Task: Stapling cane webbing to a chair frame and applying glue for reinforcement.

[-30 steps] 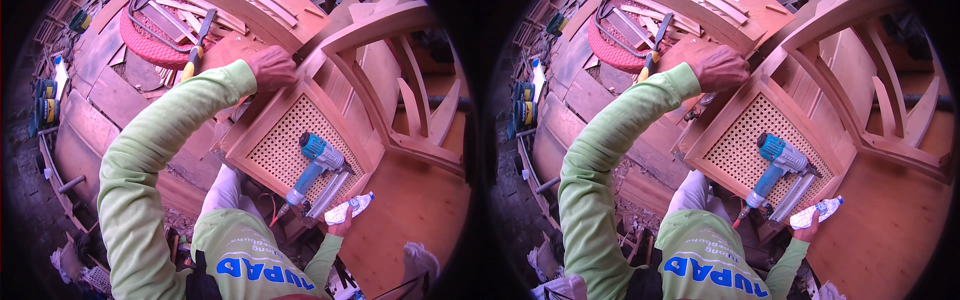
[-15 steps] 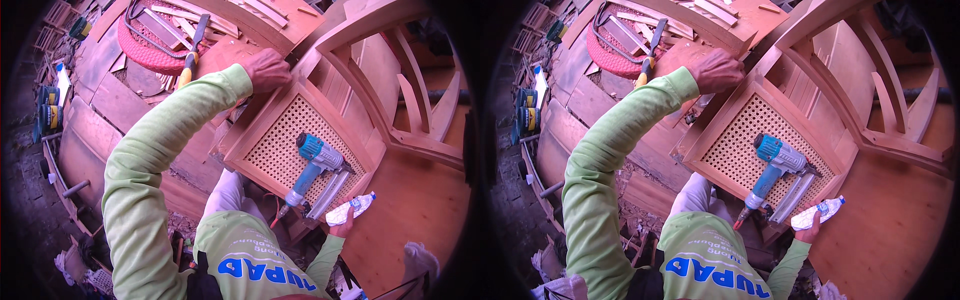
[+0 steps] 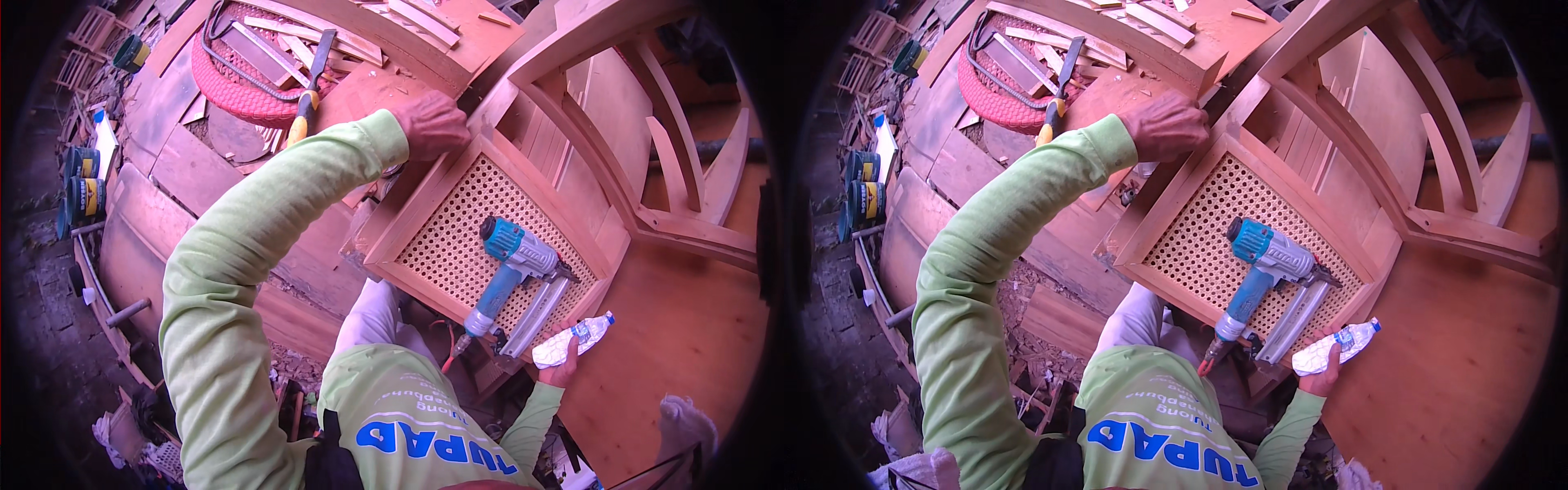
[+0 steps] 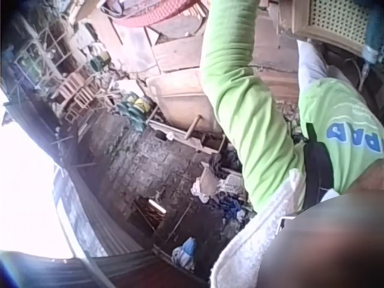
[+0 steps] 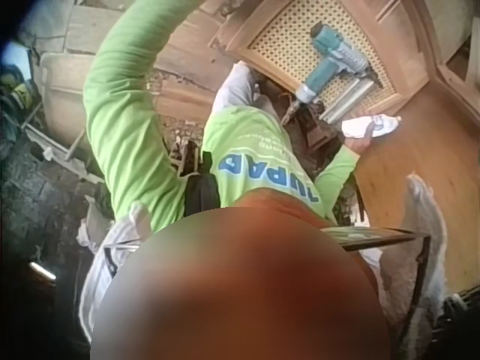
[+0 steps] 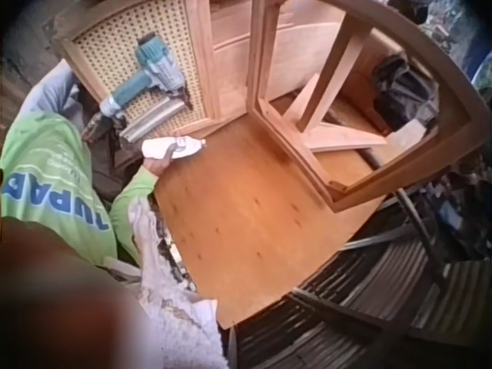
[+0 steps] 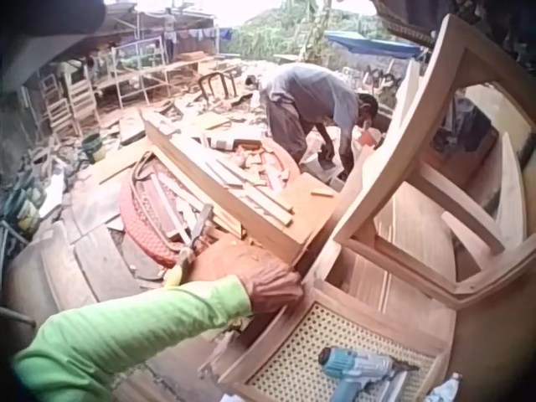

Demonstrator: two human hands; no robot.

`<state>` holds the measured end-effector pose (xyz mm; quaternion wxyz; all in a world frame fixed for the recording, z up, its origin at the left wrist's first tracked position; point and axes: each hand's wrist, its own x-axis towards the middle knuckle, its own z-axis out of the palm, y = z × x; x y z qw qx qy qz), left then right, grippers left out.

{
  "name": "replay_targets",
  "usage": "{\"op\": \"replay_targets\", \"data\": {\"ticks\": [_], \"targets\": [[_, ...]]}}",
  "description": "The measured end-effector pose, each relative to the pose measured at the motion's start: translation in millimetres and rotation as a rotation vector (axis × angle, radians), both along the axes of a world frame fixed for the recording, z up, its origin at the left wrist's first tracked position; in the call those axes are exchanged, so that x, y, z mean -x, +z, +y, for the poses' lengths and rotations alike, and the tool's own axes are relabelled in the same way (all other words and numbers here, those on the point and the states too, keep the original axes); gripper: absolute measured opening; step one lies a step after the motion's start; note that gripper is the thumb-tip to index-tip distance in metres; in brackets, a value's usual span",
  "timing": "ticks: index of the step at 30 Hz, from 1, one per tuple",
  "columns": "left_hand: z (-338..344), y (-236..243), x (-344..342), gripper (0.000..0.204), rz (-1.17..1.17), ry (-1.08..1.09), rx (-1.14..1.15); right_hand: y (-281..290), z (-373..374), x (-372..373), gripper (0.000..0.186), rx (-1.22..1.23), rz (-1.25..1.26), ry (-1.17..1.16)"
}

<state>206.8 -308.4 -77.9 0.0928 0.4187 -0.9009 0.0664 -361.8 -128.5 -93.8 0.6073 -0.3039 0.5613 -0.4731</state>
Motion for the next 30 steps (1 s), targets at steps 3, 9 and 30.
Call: {"op": "replay_targets", "data": {"ticks": [3,9,30], "targets": [[2.3,5.4,-11.1,0.015,0.023,0.007,0.006,-2.9,-4.3,-3.6,0.069,0.006,-0.027,-0.003],[41.2,85.6,-5.8,0.01,0.374,0.344,-0.052,-4.0,-0.9,-1.1,0.069,0.035,-0.04,-0.051],[32.5,96.6,270.8,0.031,1.361,0.215,-1.13,-10.7,7.3,-6.6,0.059,0.09,-0.172,-0.16]]}}
